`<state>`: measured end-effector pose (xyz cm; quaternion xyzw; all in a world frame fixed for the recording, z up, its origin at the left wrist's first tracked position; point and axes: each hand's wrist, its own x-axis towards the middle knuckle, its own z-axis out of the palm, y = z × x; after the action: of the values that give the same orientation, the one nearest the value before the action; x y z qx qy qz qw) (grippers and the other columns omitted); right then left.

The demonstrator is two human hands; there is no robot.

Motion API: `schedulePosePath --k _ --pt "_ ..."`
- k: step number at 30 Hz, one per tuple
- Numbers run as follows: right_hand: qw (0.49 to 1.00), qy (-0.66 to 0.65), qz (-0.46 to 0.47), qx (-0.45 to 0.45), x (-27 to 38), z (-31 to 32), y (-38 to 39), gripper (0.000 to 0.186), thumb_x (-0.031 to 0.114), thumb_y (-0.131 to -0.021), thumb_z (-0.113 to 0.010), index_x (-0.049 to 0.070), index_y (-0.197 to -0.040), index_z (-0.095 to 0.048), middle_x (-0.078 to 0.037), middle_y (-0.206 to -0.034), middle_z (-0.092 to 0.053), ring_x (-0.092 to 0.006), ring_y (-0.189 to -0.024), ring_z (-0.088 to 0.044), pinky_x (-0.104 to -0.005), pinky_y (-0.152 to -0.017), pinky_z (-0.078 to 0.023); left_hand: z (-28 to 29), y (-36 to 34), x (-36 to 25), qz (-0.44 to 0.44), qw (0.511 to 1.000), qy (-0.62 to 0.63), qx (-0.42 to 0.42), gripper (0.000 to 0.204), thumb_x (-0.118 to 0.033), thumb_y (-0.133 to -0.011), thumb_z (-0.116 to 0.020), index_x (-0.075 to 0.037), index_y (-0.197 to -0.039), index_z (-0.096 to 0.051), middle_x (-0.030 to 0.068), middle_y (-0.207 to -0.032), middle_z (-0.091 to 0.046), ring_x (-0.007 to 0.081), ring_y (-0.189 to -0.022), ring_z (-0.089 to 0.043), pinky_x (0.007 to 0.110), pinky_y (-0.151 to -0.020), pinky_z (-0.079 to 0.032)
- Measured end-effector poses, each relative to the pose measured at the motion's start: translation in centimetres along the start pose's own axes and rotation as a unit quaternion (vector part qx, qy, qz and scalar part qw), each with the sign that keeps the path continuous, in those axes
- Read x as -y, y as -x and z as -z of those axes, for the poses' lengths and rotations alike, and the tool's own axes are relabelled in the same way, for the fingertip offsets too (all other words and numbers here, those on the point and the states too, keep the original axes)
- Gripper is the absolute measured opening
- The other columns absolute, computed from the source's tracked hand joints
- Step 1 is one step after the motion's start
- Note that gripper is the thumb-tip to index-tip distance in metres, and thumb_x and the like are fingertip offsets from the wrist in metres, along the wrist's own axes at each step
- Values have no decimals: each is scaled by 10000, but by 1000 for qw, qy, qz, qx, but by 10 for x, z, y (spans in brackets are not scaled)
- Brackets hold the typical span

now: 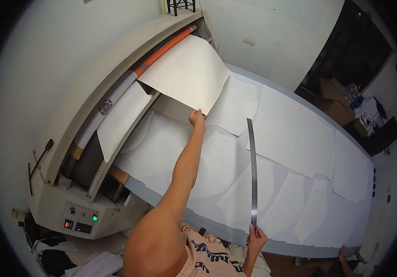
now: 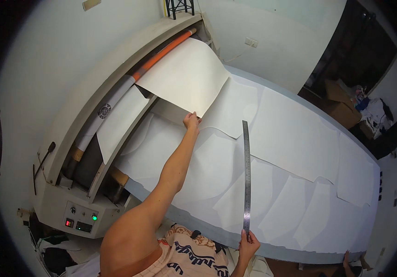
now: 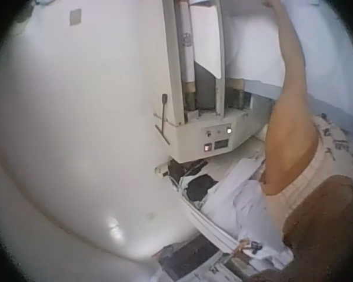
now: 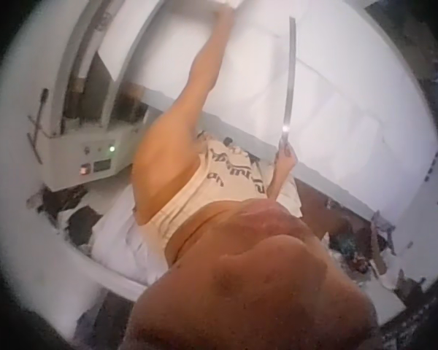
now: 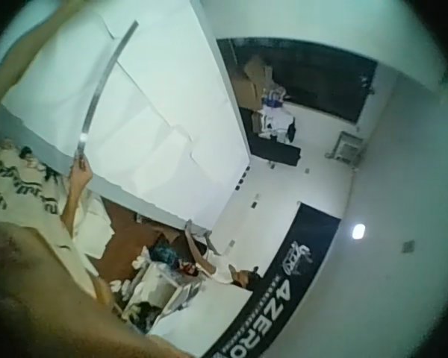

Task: Aligning fabric and paper patterns on a large textile heat press machine for garment production.

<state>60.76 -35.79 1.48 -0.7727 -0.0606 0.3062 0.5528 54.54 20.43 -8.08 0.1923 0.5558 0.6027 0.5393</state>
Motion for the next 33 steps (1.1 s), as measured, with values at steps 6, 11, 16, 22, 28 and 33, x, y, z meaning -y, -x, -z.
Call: schedulePosePath --k 6,11,16,22,28,33 --pt "1000 7 7 3 -6 19 -11 281 146 -853 -726 -71 -1023 -671 -32 -542 -538 -69 -381 -398 -210 -325 -287 7 8 -4 11 991 -133 -3 118 -87 -904 -599 18 -955 -614 87 -773 -659 177 -607 -621 258 -503 -557" --pt "1000 18 13 -11 -8 25 -23 294 146 -851 -727 -75 -1036 -666 -35 -550 -543 -69 -383 -401 -210 -326 -289 -1 -13 12 10 991 -131 -11 161 -138 -870 -636 4 -939 -664 98 -775 -686 216 -631 -633 297 -542 -554" --pt "1000 -5 -11 7 -4 31 -28 308 140 -848 -730 -83 -1048 -658 -40 -560 -551 -69 -390 -409 -210 -327 -292 7 -45 32 -84 945 -304 -88 187 -211 -808 -657 -36 -844 -712 98 -765 -701 255 -669 -638 337 -610 -535" --pt "1000 -2 1 -12 -3 35 -38 319 136 -845 -734 -92 -1053 -651 -42 -563 -554 -68 -395 -412 -209 -328 -294 -3 -13 18 -86 936 -324 -104 204 -241 -755 -614 -69 -751 -723 101 -774 -711 281 -699 -636 364 -653 -507" --pt "1000 2 13 -3 -6 33 -48 312 137 -847 -732 -90 -1047 -655 -41 -560 -552 -66 -388 -405 -205 -328 -291 3 -6 -4 -79 918 -379 -89 246 -221 -758 -544 -55 -767 -725 121 -775 -708 306 -692 -629 373 -643 -500" --pt "1000 5 2 0 -7 32 -41 292 147 -852 -727 -77 -1028 -668 -36 -548 -542 -64 -382 -398 -202 -326 -286 -1 -3 -5 -77 901 -422 -56 290 -222 -770 -502 -27 -781 -715 153 -787 -701 330 -701 -625 387 -650 -498"
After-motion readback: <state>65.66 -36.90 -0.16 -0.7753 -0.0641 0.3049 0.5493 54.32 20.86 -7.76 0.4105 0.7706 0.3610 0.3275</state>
